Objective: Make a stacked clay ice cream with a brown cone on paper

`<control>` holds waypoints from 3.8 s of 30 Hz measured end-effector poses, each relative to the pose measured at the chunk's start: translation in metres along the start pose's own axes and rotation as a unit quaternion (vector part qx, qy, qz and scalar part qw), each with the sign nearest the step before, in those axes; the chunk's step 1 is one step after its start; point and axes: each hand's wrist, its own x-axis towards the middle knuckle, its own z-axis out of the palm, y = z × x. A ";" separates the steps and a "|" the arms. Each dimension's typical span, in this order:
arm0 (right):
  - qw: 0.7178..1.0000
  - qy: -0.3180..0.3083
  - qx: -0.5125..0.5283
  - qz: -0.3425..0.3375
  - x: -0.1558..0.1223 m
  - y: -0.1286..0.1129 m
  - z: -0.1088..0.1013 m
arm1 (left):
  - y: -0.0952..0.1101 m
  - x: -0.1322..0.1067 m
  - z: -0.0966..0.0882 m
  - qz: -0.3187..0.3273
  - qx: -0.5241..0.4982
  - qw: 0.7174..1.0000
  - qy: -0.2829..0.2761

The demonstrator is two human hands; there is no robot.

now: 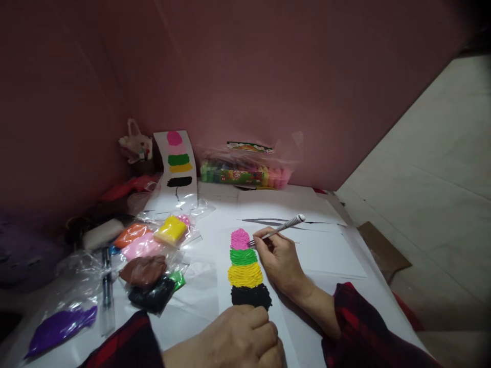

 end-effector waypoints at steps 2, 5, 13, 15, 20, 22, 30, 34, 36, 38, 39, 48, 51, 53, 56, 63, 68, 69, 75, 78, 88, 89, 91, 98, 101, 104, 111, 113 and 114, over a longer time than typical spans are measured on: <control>1.000 0.009 -0.012 0.000 0.000 0.001 0.000 | 0.000 0.000 0.000 -0.003 0.006 1.000 0.001; 0.999 0.023 -0.029 0.002 0.001 0.003 0.001 | 0.000 0.001 -0.001 -0.002 0.011 1.000 0.004; 0.998 0.057 0.000 0.026 0.002 0.003 0.000 | -0.002 -0.001 -0.003 0.001 0.004 1.000 -0.012; 0.998 0.050 0.006 0.023 0.002 0.003 0.000 | -0.002 -0.001 -0.002 0.005 0.000 1.000 -0.012; 1.000 0.018 0.009 -0.005 0.002 0.003 0.000 | -0.002 -0.001 0.001 0.009 -0.003 1.000 0.004; 1.000 0.020 0.000 -0.011 0.002 0.004 0.001 | -0.003 -0.001 0.002 0.008 -0.002 1.000 0.003; 0.999 0.043 -0.006 0.004 0.003 0.006 0.002 | -0.002 0.000 -0.001 0.010 -0.008 1.000 -0.003; 0.999 0.034 0.001 0.001 0.001 0.004 0.000 | -0.002 0.001 -0.002 0.009 -0.008 1.000 -0.006; 1.000 0.028 -0.002 -0.005 0.001 0.004 0.000 | -0.002 0.001 -0.003 0.007 -0.009 1.000 -0.012; 0.999 0.030 -0.013 -0.010 0.001 0.006 0.001 | -0.002 0.001 -0.004 0.004 -0.007 1.000 -0.019; 0.999 0.033 -0.019 -0.012 0.001 0.007 0.001 | -0.001 0.001 -0.005 0.005 -0.007 1.000 -0.019; 0.999 0.035 0.009 0.009 0.002 0.004 -0.001 | -0.001 0.001 -0.005 -0.003 -0.011 1.000 -0.017; 1.000 0.014 0.009 -0.009 0.001 0.002 -0.001 | 0.000 0.002 -0.005 0.003 -0.012 1.000 -0.017; 1.000 0.019 -0.008 -0.016 0.000 0.003 0.000 | 0.000 0.002 -0.006 -0.009 -0.013 0.999 -0.039; 0.999 0.043 -0.024 -0.007 0.000 0.005 0.000 | -0.001 0.002 -0.005 0.000 -0.017 1.000 -0.017; 1.000 0.015 0.012 -0.003 0.001 0.003 -0.001 | -0.001 0.000 -0.001 0.006 -0.013 1.000 -0.003; 0.999 0.024 -0.018 -0.012 0.000 0.004 0.000 | -0.001 0.001 -0.001 0.001 -0.008 1.000 -0.007; 0.999 0.034 -0.015 -0.008 0.000 0.004 0.000 | -0.001 0.001 -0.001 0.003 -0.008 1.000 0.000; 0.993 0.086 0.064 0.044 0.000 0.007 -0.001 | -0.003 -0.002 0.002 0.007 0.010 1.000 0.015; 0.992 0.107 0.055 0.036 0.001 0.008 -0.001 | -0.005 -0.001 0.003 0.010 0.016 1.000 0.007; 0.973 0.088 -0.214 0.017 -0.005 0.008 -0.042 | -0.008 0.000 -0.003 -0.012 0.009 0.984 0.179; 0.959 0.066 -0.274 -0.001 -0.008 0.009 -0.044 | -0.009 -0.001 -0.003 -0.015 0.013 0.978 0.207; 0.951 0.059 -0.303 -0.009 -0.013 0.011 -0.044 | -0.012 -0.003 -0.001 -0.037 0.013 0.970 0.241; 0.934 0.088 -0.345 -0.011 -0.024 -0.011 -0.032 | -0.032 -0.010 -0.008 -0.199 -0.095 0.928 0.300; 0.933 0.120 -0.338 -0.026 -0.030 -0.029 -0.033 | -0.034 -0.010 -0.028 -0.347 -0.188 0.858 0.328; 0.936 0.150 -0.316 -0.045 -0.041 -0.040 -0.034 | -0.034 -0.011 -0.042 -0.443 -0.274 0.784 0.338; 0.953 0.132 -0.218 -0.165 -0.058 -0.031 -0.033 | -0.037 -0.019 -0.039 -0.443 -0.277 0.764 0.378; 0.954 0.133 -0.212 -0.168 -0.057 -0.028 -0.034 | -0.037 -0.020 -0.037 -0.435 -0.291 0.762 0.381; 0.954 0.132 -0.208 -0.171 -0.057 -0.028 -0.035 | -0.036 -0.020 -0.037 -0.432 -0.301 0.760 0.382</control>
